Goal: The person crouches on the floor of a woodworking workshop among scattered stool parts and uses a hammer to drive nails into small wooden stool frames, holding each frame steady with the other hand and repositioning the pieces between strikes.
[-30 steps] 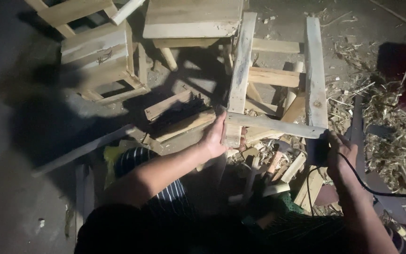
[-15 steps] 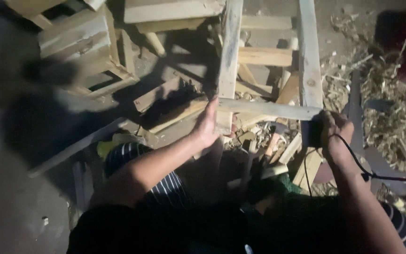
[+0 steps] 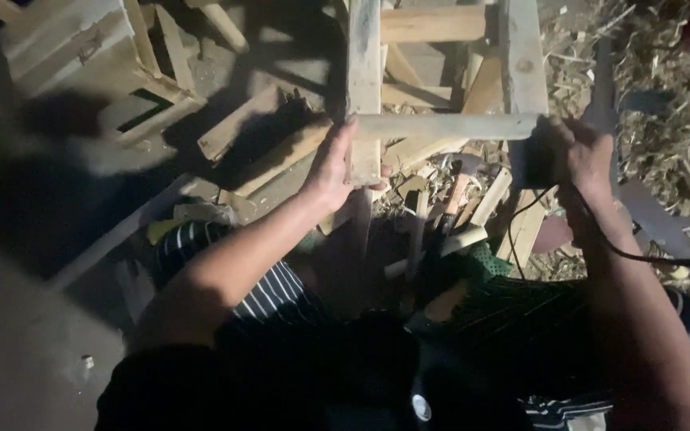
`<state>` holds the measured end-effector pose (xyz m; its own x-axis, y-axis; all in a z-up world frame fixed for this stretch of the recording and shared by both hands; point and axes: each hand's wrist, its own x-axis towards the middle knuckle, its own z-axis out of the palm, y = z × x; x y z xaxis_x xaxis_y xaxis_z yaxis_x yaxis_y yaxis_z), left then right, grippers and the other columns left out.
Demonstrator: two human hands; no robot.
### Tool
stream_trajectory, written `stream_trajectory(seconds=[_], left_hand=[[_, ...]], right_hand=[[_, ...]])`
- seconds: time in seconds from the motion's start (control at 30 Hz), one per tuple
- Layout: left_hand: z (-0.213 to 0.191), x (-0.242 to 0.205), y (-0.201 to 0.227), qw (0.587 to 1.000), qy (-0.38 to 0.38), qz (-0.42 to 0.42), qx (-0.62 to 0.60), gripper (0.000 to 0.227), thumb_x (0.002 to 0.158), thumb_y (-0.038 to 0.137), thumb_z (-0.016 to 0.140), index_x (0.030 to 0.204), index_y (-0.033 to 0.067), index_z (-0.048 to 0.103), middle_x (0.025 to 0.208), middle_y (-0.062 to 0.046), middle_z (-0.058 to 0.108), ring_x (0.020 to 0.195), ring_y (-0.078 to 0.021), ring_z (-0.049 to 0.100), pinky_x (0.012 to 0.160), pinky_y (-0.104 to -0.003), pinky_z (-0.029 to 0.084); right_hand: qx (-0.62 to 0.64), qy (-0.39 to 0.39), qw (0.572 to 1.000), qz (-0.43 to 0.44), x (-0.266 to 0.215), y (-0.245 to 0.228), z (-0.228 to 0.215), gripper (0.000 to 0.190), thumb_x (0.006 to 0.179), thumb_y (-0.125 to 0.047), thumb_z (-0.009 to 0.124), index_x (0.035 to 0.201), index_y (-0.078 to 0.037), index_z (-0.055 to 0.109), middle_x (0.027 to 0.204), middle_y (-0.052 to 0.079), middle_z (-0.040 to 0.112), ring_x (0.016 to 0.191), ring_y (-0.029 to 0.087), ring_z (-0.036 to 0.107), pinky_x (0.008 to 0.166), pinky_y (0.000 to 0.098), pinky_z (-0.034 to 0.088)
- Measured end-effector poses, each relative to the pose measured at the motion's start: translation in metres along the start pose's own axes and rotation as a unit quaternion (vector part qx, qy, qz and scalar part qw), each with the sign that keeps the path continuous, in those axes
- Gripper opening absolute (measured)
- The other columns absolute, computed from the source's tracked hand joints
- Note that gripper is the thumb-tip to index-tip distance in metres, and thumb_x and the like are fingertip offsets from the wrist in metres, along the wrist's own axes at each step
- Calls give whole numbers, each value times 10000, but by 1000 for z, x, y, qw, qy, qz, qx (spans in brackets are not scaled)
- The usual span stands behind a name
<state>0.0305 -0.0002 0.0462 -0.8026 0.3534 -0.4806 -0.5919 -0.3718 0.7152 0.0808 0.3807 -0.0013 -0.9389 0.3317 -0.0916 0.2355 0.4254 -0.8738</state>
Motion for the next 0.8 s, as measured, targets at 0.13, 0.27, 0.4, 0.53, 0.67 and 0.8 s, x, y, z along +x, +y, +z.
stream_trajectory(seconds=[0.13, 0.27, 0.4, 0.53, 0.67, 0.8], left_hand=[[1, -2, 9, 1000, 3, -18, 11, 944, 751, 704, 549, 1465, 100, 421, 1249, -194, 556, 978, -359, 638, 592, -474, 603], [-8, -6, 24, 985, 151, -37, 67, 1008, 793, 730, 301, 1673, 283, 93, 1301, -282, 641, 960, -321, 689, 852, -536, 586], [-37, -13, 34, 981, 183, 14, 64, 1181, 706, 770, 427, 1592, 30, 176, 1513, -404, 370, 1358, -521, 489, 1080, -579, 479], [-70, -16, 29, 967, 224, 2, 121, 978, 813, 697, 353, 1604, 134, 242, 1446, -275, 550, 1255, -473, 598, 935, -534, 516], [-89, -23, 15, 946, 239, 54, 212, 697, 869, 591, 445, 1391, 130, 444, 1275, -210, 597, 885, -262, 674, 713, -449, 616], [-122, 0, -23, 924, 232, -22, 303, 401, 1028, 167, 527, 1417, 105, 453, 965, -10, 649, 528, -53, 486, 385, -207, 399]], right_hand=[[-4, -5, 1000, -1, 22, 56, -17, 402, 1242, -348, 644, 1199, 47, 702, 904, 50, 638, 686, 118, 493, 582, 285, 398], [101, 41, 988, 110, 2, -12, -25, 225, 1217, -277, 558, 1191, -82, 667, 1022, 14, 670, 813, 80, 700, 617, 212, 583], [71, 58, 993, 76, 22, 49, -40, 300, 1177, -184, 619, 1261, 104, 616, 1049, 123, 667, 789, 150, 715, 625, 249, 616], [8, 36, 998, 56, 30, 100, -44, 116, 1132, -92, 627, 1131, -1, 698, 909, 54, 648, 641, 128, 576, 522, 258, 453], [-503, -55, 862, -37, 59, 219, -44, 278, 907, -272, 730, 907, -2, 795, 697, 156, 718, 513, 249, 577, 469, 381, 485], [-604, -142, 782, -68, 51, 263, -26, 489, 875, -497, 775, 951, -14, 804, 744, 159, 737, 533, 285, 660, 513, 387, 549]])
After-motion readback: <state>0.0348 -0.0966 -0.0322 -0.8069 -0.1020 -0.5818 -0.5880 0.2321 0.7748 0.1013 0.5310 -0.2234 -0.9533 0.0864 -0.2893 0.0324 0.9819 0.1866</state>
